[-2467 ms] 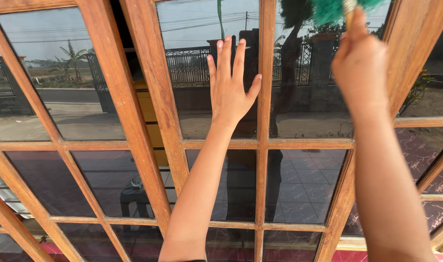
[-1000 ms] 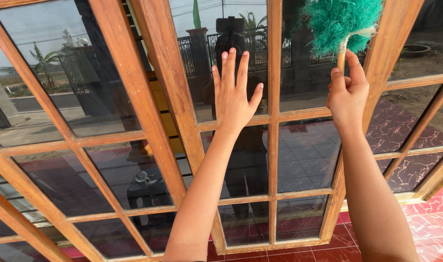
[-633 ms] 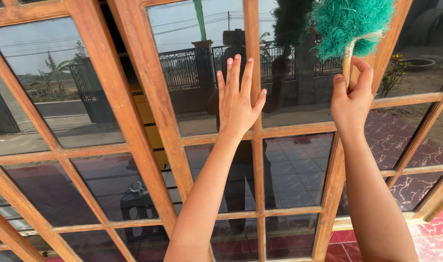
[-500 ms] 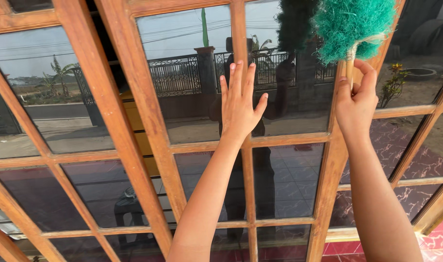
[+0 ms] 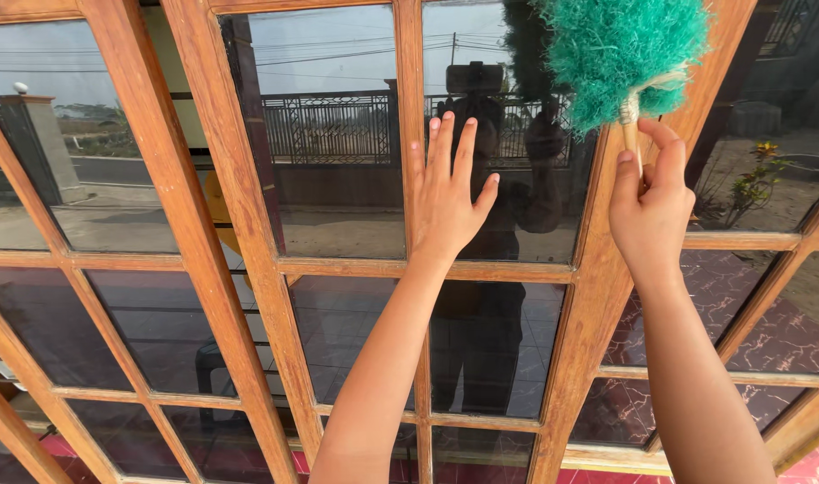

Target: The person uses a green duster to wipe dust from the wooden frames and glass panes of a large window. They systematically move the duster across multiple sections of the window, using their left hand to stabilize the frame while dusting with the right.

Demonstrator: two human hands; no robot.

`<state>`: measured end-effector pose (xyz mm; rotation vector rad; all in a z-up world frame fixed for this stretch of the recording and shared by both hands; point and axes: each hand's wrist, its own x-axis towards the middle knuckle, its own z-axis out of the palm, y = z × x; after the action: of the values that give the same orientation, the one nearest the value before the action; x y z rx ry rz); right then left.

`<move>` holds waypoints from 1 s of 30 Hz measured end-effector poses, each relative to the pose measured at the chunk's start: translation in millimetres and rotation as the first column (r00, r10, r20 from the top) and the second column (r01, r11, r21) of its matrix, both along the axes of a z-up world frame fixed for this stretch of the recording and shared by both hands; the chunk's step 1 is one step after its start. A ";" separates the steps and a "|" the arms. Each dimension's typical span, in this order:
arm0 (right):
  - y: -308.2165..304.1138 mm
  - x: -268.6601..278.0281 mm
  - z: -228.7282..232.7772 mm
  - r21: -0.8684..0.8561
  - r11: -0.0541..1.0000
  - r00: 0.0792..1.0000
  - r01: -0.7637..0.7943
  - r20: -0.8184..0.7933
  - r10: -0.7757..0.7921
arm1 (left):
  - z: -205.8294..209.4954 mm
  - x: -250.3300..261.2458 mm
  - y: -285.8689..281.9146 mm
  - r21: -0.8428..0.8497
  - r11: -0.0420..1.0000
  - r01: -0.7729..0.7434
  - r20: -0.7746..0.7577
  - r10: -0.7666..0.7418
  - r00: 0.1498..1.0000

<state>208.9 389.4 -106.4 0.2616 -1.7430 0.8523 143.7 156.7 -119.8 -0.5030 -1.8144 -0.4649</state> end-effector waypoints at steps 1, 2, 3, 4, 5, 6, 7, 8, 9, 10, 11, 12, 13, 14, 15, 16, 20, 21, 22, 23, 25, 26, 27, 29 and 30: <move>2.2 -1.5 1.4 0.011 1.000 1.000 0.013 -0.011 -0.013 | 0.3 0.1 -0.4 0.003 1.000 -0.007 0.008 0.007 1.000; 4.5 -4.2 3.7 0.030 0.999 0.999 0.025 -0.038 -0.023 | 0.7 0.0 -1.7 0.007 1.000 -0.005 0.003 0.005 1.000; 6.7 -7.6 6.3 0.047 0.998 0.997 0.037 -0.065 -0.034 | 0.7 -0.3 -3.5 0.009 1.000 -0.001 -0.002 0.001 1.000; 9.2 -11.2 8.6 0.063 0.997 0.995 0.050 -0.093 -0.044 | 0.8 -1.0 -4.8 0.011 1.000 0.002 -0.007 -0.002 1.000; 11.0 -14.0 9.0 0.068 0.997 0.994 0.045 -0.098 -0.038 | 0.7 -1.5 -5.9 0.003 1.000 -0.001 -0.008 0.001 1.000; 12.8 -16.8 9.3 0.072 0.997 0.994 0.039 -0.104 -0.031 | 1.0 -2.3 -6.1 -0.004 1.000 -0.004 -0.009 0.004 1.000; 15.3 -20.2 12.2 0.080 0.996 0.993 0.037 -0.118 -0.028 | 4.0 -4.5 -5.4 -0.008 1.000 -0.003 -0.018 0.003 1.000; 15.8 -23.8 13.7 0.101 0.992 0.992 0.076 -0.113 -0.064 | 6.5 -6.1 -6.1 -0.007 1.000 0.001 -0.020 -0.001 1.000; 16.1 -27.1 14.7 0.125 0.985 0.989 0.115 -0.108 -0.102 | 8.1 -7.3 -6.2 -0.004 1.000 0.005 -0.020 -0.005 1.000; 16.7 -30.0 16.1 0.148 0.977 0.985 0.154 -0.104 -0.140 | 9.8 -8.6 -6.1 -0.002 1.000 0.010 -0.021 -0.010 1.000; 17.5 -33.4 18.9 0.191 0.967 0.977 0.171 -0.164 -0.140 | 12.9 -10.4 -5.2 -0.001 1.000 0.016 -0.021 -0.016 1.000; 17.8 -36.9 22.4 0.232 0.954 0.965 0.189 -0.222 -0.138 | 16.6 -12.5 -3.4 -0.001 1.000 0.022 -0.021 -0.022 1.000; 17.6 -40.4 26.8 0.268 0.940 0.950 0.211 -0.282 -0.133 | 21.8 -15.2 -2.3 -0.004 1.000 0.029 -0.024 -0.029 0.999; 17.8 -43.6 32.2 0.270 0.939 0.956 0.212 -0.256 -0.142 | 28.5 -18.7 -1.3 -0.001 0.999 0.041 -0.048 -0.041 0.998; 19.2 -45.0 37.0 0.274 0.938 0.963 0.211 -0.223 -0.152 | 34.3 -21.8 1.0 0.003 0.998 0.055 -0.065 -0.055 0.996; 20.3 -46.1 42.6 0.278 0.937 0.968 0.211 -0.191 -0.161 | 40.1 -24.8 3.2 0.006 0.998 0.069 -0.083 -0.069 0.994; 17.9 -47.3 70.1 0.306 0.915 0.965 0.264 -0.099 -0.245 | 61.9 -32.7 10.4 0.010 0.997 0.082 -0.127 -0.080 0.989; 16.9 -47.0 78.8 0.321 0.909 0.964 0.266 -0.103 -0.246 | 66.1 -33.6 13.1 0.013 0.996 0.091 -0.131 -0.089 0.987; 15.4 -46.5 86.8 0.336 0.902 0.963 0.269 -0.107 -0.247 | 69.8 -34.4 15.9 0.017 0.995 0.100 -0.134 -0.097 0.986; 14.5 -45.4 94.2 0.355 0.896 0.963 0.267 -0.126 -0.237 | 72.7 -34.8 19.4 0.011 0.995 0.102 -0.128 -0.099 0.987; 15.6 -43.3 108.5 0.391 0.883 0.964 0.260 -0.161 -0.213 | 76.6 -35.4 25.2 -0.002 0.995 0.103 -0.115 -0.102 0.988; 16.8 -44.0 115.8 0.411 0.868 0.956 0.277 -0.205 -0.208 | 77.7 -35.7 26.7 -0.010 0.995 0.101 -0.117 -0.101 0.988; 19.4 -45.7 123.0 0.430 0.853 0.947 0.295 -0.247 -0.203 | 78.2 -36.0 28.4 -0.018 0.995 0.100 -0.117 -0.101 0.988; 24.7 -54.4 134.5 0.460 0.812 0.912 0.360 -0.358 -0.201 | 78.0 -36.6 31.0 -0.029 0.995 0.098 -0.118 -0.101 0.988; 29.3 -60.8 140.4 0.468 0.786 0.883 0.404 -0.425 -0.200 | 77.8 -37.1 31.1 -0.033 0.995 0.097 -0.117 -0.100 0.988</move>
<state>148.1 418.6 34.1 0.4624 -1.5865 0.0328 106.7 187.7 -41.9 -0.6282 -1.6890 -0.4688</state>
